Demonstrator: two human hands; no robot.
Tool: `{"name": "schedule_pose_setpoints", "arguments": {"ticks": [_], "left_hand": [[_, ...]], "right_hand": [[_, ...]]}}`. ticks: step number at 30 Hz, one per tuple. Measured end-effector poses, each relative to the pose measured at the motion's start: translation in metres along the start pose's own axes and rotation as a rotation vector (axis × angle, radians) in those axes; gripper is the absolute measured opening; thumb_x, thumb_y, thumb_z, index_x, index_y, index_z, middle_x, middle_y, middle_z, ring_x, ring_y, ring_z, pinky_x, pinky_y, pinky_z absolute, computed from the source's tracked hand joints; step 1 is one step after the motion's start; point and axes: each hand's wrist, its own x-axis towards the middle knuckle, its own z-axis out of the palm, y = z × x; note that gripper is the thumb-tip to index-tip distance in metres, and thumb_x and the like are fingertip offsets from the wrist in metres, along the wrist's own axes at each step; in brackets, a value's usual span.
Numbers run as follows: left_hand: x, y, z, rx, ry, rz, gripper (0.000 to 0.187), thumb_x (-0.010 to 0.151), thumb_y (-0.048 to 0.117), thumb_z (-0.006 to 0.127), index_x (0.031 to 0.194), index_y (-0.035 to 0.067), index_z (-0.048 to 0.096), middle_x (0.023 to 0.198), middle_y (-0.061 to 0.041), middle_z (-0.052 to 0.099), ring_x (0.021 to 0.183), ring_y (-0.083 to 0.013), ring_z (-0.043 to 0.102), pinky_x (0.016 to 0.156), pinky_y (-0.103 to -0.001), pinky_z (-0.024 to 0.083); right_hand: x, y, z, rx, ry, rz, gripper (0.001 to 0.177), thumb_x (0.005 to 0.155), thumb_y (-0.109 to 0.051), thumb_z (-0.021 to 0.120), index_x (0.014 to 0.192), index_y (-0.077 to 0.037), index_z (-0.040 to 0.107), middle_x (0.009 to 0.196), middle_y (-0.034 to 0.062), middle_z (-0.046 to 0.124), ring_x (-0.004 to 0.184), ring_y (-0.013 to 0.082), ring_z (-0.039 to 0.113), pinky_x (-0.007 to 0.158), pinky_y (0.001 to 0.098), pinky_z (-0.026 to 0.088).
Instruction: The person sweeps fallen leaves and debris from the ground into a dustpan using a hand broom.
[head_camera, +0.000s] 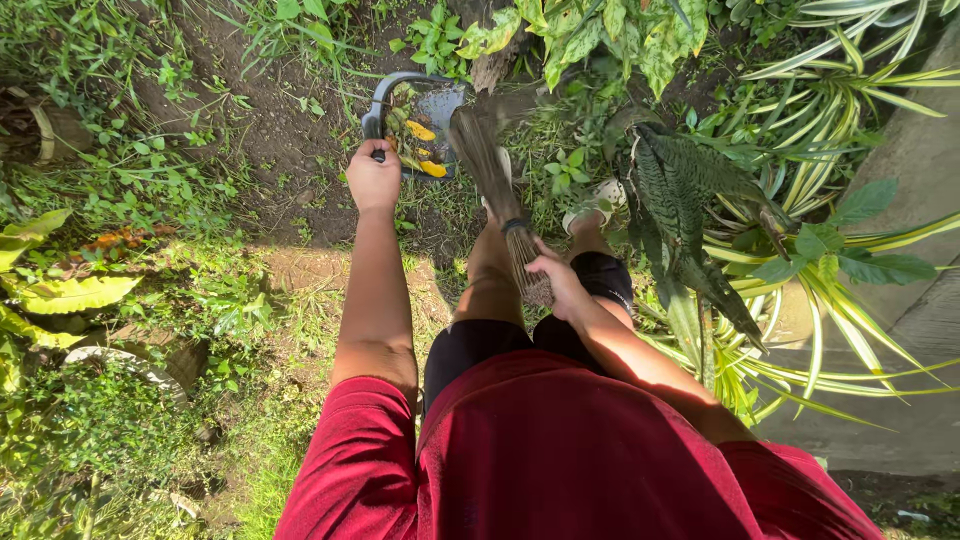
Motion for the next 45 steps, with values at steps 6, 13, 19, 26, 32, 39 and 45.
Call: {"name": "schedule_pose_setpoints", "arguments": {"ticks": [6, 13, 19, 26, 32, 39, 45], "left_hand": [[0.000, -0.001, -0.010, -0.015, -0.017, -0.003, 0.015, 0.087, 0.021, 0.070, 0.096, 0.010, 0.076, 0.076, -0.010, 0.074, 0.065, -0.0212, 0.070, 0.065, -0.034, 0.055], [0.006, -0.011, 0.000, 0.004, 0.036, 0.005, 0.015, 0.086, 0.021, 0.071, 0.096, 0.012, 0.077, 0.081, -0.012, 0.075, 0.071, -0.0237, 0.073, 0.070, -0.035, 0.056], [0.005, -0.010, 0.006, -0.015, 0.036, 0.006, 0.016, 0.083, 0.019, 0.070, 0.096, 0.012, 0.076, 0.083, -0.012, 0.075, 0.071, -0.0242, 0.073, 0.069, -0.035, 0.056], [0.006, -0.008, -0.005, 0.000, -0.010, -0.009, 0.015, 0.087, 0.021, 0.070, 0.097, 0.012, 0.077, 0.080, -0.011, 0.074, 0.070, -0.0228, 0.072, 0.069, -0.034, 0.055], [0.010, -0.009, 0.002, -0.030, 0.009, 0.047, 0.015, 0.084, 0.018, 0.069, 0.095, 0.012, 0.077, 0.080, -0.008, 0.075, 0.069, -0.0205, 0.072, 0.068, -0.033, 0.056], [0.015, -0.006, 0.000, -0.051, 0.000, -0.032, 0.016, 0.085, 0.021, 0.073, 0.098, 0.012, 0.077, 0.077, -0.009, 0.074, 0.067, -0.0205, 0.070, 0.067, -0.033, 0.055], [0.013, -0.002, 0.001, -0.056, 0.036, -0.015, 0.015, 0.083, 0.023, 0.075, 0.094, 0.012, 0.077, 0.080, -0.010, 0.074, 0.068, -0.0209, 0.071, 0.066, -0.033, 0.054]], "right_hand": [[-0.111, -0.060, -0.030, -0.012, 0.092, 0.105, 0.086, 0.075, -0.020, 0.058, 0.158, -0.024, 0.036, 0.124, 0.0152, 0.064, 0.091, 0.0281, 0.067, 0.062, 0.0376, 0.053], [0.008, -0.093, -0.028, -0.148, 0.332, -0.323, 0.096, 0.077, -0.010, 0.070, 0.163, -0.014, 0.028, 0.139, 0.0123, 0.061, 0.121, 0.0256, 0.062, 0.095, 0.0332, 0.053], [0.018, -0.035, 0.002, -0.356, 0.145, 0.063, 0.096, 0.072, -0.013, 0.068, 0.161, -0.020, 0.034, 0.113, 0.0105, 0.068, 0.089, 0.0243, 0.061, 0.071, 0.0397, 0.050], [-0.100, -0.041, -0.034, -0.025, 0.004, 0.075, 0.081, 0.082, -0.011, 0.059, 0.162, -0.016, 0.042, 0.122, 0.0119, 0.068, 0.087, 0.0208, 0.065, 0.067, 0.0327, 0.057], [-0.049, -0.076, -0.067, -0.066, 0.230, -0.309, 0.086, 0.085, -0.014, 0.060, 0.165, -0.013, 0.032, 0.125, 0.0141, 0.059, 0.092, 0.0195, 0.066, 0.071, 0.0286, 0.057], [0.019, -0.021, 0.006, -0.269, 0.162, 0.173, 0.091, 0.075, -0.016, 0.065, 0.159, -0.032, 0.036, 0.111, 0.0063, 0.065, 0.093, 0.0243, 0.061, 0.068, 0.0416, 0.052], [-0.068, -0.028, -0.052, 0.050, -0.043, 0.084, 0.078, 0.085, -0.018, 0.057, 0.162, -0.021, 0.043, 0.133, 0.0110, 0.062, 0.091, 0.0251, 0.064, 0.060, 0.0360, 0.054]]}}
